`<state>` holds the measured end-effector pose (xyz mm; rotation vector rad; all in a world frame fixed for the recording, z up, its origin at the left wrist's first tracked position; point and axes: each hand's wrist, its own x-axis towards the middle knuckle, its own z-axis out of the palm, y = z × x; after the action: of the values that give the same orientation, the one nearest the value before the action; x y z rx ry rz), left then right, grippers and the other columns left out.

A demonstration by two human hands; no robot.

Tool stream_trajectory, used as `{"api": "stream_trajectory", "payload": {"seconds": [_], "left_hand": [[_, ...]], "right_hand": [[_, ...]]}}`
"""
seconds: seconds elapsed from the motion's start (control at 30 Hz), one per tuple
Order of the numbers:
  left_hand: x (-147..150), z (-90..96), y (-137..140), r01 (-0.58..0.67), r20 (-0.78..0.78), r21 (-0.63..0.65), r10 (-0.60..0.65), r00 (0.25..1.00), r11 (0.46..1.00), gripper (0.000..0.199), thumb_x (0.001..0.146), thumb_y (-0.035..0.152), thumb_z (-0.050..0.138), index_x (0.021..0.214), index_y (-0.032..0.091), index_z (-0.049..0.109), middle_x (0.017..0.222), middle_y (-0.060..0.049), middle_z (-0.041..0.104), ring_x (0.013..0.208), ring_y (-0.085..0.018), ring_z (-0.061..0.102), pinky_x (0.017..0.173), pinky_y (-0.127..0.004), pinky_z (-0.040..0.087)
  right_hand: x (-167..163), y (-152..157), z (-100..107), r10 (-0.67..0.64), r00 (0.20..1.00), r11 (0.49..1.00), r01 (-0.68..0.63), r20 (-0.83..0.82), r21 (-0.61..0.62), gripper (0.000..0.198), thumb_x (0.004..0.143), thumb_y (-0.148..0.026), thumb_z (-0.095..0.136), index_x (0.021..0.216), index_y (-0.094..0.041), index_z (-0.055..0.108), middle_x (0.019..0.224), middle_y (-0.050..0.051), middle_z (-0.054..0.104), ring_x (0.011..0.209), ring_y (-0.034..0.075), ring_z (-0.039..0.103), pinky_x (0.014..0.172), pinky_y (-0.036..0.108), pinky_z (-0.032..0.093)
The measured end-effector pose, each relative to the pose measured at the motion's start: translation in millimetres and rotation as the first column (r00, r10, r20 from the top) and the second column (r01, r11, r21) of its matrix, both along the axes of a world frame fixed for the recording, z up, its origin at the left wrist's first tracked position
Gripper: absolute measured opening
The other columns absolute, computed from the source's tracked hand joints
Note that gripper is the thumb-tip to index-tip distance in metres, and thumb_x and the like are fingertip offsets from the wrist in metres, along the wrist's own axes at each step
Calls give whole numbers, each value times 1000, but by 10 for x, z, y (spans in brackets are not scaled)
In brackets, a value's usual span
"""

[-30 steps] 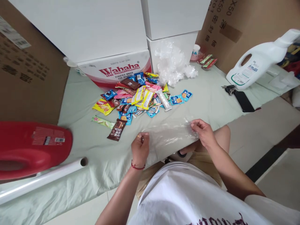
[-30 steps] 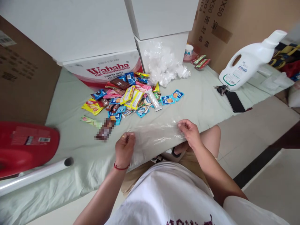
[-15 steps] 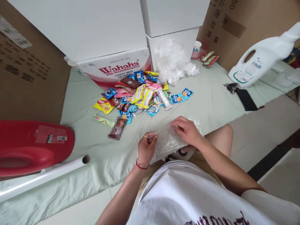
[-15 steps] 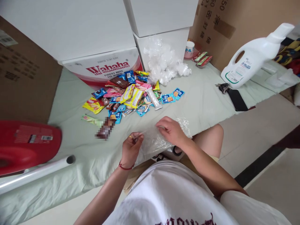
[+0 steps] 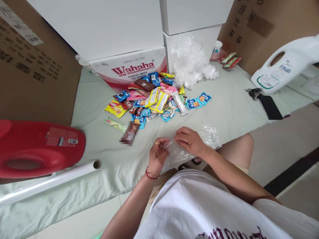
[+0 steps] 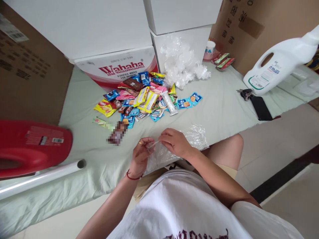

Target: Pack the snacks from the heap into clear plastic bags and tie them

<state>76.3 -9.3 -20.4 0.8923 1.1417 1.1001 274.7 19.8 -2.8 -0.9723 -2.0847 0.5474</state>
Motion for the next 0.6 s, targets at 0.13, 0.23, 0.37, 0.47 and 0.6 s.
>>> {"api": "stream_trajectory", "payload": {"seconds": [0.13,0.23,0.37,0.47,0.6], "left_hand": [[-51,86,66,1,93,-178,16,996,984,44,74,52,67,102,18,63,96,-6,67,74,-16,59,56,-25,41],[-28,136,145,93,-70,-267,-115,991,959,52,81,67,60,97,18,63,88,-4,66,63,-13,51,49,-24,32],[56,117,273,213,-242,-219,-265,933,952,45,75,58,74,92,16,69,74,0,65,63,-13,52,56,-25,36],[75,43,410,119,-345,-146,-164,924,982,32,72,47,75,74,16,67,60,3,57,58,-12,48,56,-25,35],[-47,-49,597,-102,-417,-41,76,906,994,25,75,42,68,75,18,63,57,6,50,54,-10,39,53,-23,29]], "right_hand": [[70,-117,-59,34,999,998,-34,5,58,22,105,-22,52,105,-21,74,99,9,70,85,17,65,73,28,53],[94,-192,-120,20,999,991,-24,38,130,22,104,-20,52,106,-22,74,96,8,71,82,17,64,71,28,52],[88,-259,-166,-7,999,982,1,31,187,19,101,-15,55,103,-21,73,96,7,72,81,16,64,69,28,52],[101,-329,-172,-20,999,982,11,49,189,16,101,-15,57,104,-21,72,108,9,74,90,17,68,74,28,54],[169,-495,-199,-32,984,981,-3,177,193,21,101,-11,52,108,-20,70,101,6,76,84,17,67,71,29,54]]}}
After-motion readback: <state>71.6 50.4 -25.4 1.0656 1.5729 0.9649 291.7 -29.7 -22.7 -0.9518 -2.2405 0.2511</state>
